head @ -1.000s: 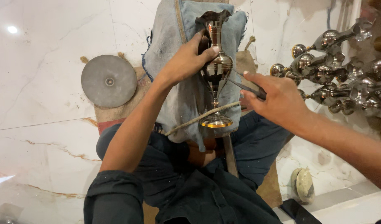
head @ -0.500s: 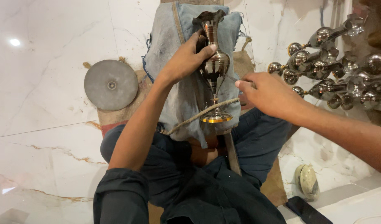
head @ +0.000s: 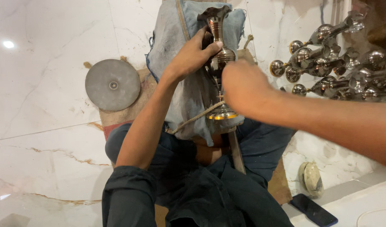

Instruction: The person sits cross-legged on the floor and repeatedly hammers a metal vase with a chisel and hammer. They occasionally rotate the vase and use pliers to adjust the chisel position before continuing to strike the surface.

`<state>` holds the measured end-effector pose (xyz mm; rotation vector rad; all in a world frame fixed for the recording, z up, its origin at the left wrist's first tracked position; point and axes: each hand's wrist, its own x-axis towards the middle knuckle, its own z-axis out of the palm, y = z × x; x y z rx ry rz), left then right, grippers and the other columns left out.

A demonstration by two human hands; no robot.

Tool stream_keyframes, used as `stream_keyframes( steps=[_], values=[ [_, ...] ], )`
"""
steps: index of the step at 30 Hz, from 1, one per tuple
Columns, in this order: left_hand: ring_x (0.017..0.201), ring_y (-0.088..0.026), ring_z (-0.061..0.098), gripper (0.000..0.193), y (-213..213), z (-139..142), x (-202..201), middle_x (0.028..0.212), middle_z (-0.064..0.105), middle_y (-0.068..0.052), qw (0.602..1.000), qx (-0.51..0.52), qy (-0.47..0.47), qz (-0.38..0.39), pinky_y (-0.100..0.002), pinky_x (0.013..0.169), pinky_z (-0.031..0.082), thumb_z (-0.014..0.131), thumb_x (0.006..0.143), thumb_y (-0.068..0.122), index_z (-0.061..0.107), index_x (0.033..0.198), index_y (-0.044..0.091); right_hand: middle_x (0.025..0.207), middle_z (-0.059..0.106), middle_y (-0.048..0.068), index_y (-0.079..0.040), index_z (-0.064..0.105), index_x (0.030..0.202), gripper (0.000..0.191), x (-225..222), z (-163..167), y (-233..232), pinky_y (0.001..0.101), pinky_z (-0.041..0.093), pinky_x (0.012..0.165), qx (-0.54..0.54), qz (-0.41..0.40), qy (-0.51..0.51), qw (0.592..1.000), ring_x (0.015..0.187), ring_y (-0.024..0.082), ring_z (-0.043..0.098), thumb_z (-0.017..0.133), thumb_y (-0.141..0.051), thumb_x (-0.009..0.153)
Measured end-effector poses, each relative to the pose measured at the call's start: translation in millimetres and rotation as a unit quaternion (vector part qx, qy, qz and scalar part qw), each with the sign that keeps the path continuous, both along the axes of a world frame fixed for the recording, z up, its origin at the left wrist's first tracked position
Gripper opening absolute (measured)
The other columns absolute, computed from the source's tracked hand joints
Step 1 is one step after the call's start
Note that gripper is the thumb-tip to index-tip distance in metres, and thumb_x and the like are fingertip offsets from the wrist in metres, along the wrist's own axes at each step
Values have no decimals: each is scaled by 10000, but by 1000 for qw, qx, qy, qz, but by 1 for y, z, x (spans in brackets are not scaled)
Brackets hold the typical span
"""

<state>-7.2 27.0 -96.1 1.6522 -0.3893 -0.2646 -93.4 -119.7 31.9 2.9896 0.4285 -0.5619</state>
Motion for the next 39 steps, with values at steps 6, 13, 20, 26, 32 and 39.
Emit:
stream_keyframes(
  steps=[6, 13, 20, 26, 32, 39],
  values=[
    [1249, -246, 644, 652, -2, 3, 1, 1347, 665, -161, 1000, -19, -15, 9, -370, 1085, 472, 663, 994, 396, 453, 1464, -4, 986, 621, 124, 83, 692, 1201, 481, -49, -17, -7, 277, 531, 437, -238, 283, -217, 904, 740, 245, 628, 657, -133, 772],
    [1049, -181, 703, 475, -2, 8, 5, 1154, 740, -94, 998, -44, 26, 19, -335, 952, 540, 667, 971, 345, 607, 1291, -2, 960, 594, 88, 63, 627, 1379, 552, -27, -12, -64, 259, 537, 501, -227, 451, -265, 822, 797, 223, 624, 657, -108, 855],
    [737, -196, 708, 343, 2, 25, 24, 837, 741, -86, 992, 12, 109, 59, -363, 701, 577, 749, 855, 322, 728, 967, -2, 1054, 682, 103, -59, 463, 1525, 679, -31, -18, -90, 294, 591, 632, 295, -51, -56, 953, 732, 155, 695, 732, -110, 904],
    [840, -381, 728, 769, -29, 24, 16, 899, 744, -206, 903, 314, -29, 292, -500, 731, 557, 844, 742, 415, 446, 1170, -85, 1020, 710, 117, -8, 434, 1395, 636, -67, -67, -97, 312, 486, 509, 552, -297, 17, 779, 711, 134, 658, 770, -16, 855],
    [929, -422, 727, 858, -33, 32, 21, 1005, 727, -242, 871, 406, -23, 276, -529, 801, 563, 793, 804, 440, 314, 1294, -77, 975, 771, 110, 29, 653, 1257, 428, -90, -83, -48, 267, 567, 720, 492, -259, -150, 818, 814, 123, 716, 784, -97, 870],
    [1194, -352, 632, 878, 15, 42, -33, 1313, 608, -248, 938, 280, -30, 200, -466, 992, 498, 812, 859, 561, 427, 1399, -15, 1041, 750, 245, 38, 657, 1299, 425, -85, -78, -8, 387, 588, 810, 483, -237, -177, 824, 918, 321, 777, 719, -202, 953]
  ],
)
